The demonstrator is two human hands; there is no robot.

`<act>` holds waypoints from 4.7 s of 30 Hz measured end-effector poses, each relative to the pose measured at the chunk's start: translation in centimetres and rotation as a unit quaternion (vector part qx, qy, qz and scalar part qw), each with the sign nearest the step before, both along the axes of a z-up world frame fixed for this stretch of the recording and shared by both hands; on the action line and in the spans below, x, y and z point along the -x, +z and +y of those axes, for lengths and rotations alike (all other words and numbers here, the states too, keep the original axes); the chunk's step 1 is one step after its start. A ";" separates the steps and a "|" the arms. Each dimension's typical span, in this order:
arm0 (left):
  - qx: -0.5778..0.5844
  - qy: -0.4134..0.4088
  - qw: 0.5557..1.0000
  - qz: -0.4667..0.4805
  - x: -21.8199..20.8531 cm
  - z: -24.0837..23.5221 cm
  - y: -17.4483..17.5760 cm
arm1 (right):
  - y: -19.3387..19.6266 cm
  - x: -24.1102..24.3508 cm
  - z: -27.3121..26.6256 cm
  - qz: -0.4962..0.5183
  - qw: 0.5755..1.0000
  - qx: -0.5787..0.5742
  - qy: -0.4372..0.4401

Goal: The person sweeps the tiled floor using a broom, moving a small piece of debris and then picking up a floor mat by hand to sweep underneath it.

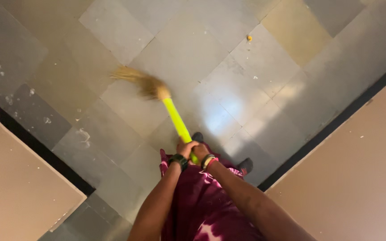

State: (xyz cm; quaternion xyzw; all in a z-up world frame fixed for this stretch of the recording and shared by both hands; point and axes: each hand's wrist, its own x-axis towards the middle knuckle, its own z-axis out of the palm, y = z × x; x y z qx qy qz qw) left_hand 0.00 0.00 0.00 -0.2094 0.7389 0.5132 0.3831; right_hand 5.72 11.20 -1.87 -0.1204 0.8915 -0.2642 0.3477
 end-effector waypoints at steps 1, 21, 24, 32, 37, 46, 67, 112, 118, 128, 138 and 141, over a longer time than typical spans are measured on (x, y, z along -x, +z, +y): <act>-0.021 -0.012 0.998 -0.049 0.2 0.7 0.1 | 0.2 -0.7 0.6 -0.012 0.998 -0.007 -0.057; -0.245 -0.024 0.969 0.000 2.5 6.3 10.9 | 10.4 1.5 6.8 -0.058 0.805 0.381 -0.451; -0.185 0.034 0.982 0.029 8.2 7.4 5.6 | 6.6 8.9 5.3 -0.195 0.640 0.417 -0.615; -0.066 -0.207 0.975 0.044 18.3 18.8 -1.9 | 1.8 14.1 17.1 0.126 0.937 0.146 -0.290; -0.103 -0.271 0.956 -0.052 18.6 29.0 1.5 | 4.2 14.6 23.7 -0.276 0.413 0.392 -0.774; -0.280 -0.163 0.939 -0.112 19.5 25.9 11.8 | 11.5 14.7 25.9 0.030 0.869 0.300 -0.393; -0.058 -0.372 0.916 -0.137 37.6 37.4 3.8 | 6.3 31.6 29.3 -0.255 0.269 0.415 -0.831; -0.240 -0.353 0.904 0.011 35.0 26.7 9.0 | 13.8 29.9 20.9 -0.155 0.373 0.410 -0.818; -0.083 -0.495 0.763 -0.407 27.0 23.8 7.0 | 14.4 21.3 14.9 -0.261 0.108 0.378 -0.882; -0.121 -0.530 0.783 -0.302 20.6 38.5 1.6 | 9.5 15.6 26.9 -0.080 0.180 0.334 -0.922; -0.231 -0.406 0.822 -0.327 21.4 20.0 12.0 | 19.0 14.5 12.8 0.007 0.447 0.232 -0.864; -0.279 -0.427 0.733 -0.451 19.3 15.3 10.1 | 20.6 10.9 8.4 -0.102 0.330 0.306 -0.887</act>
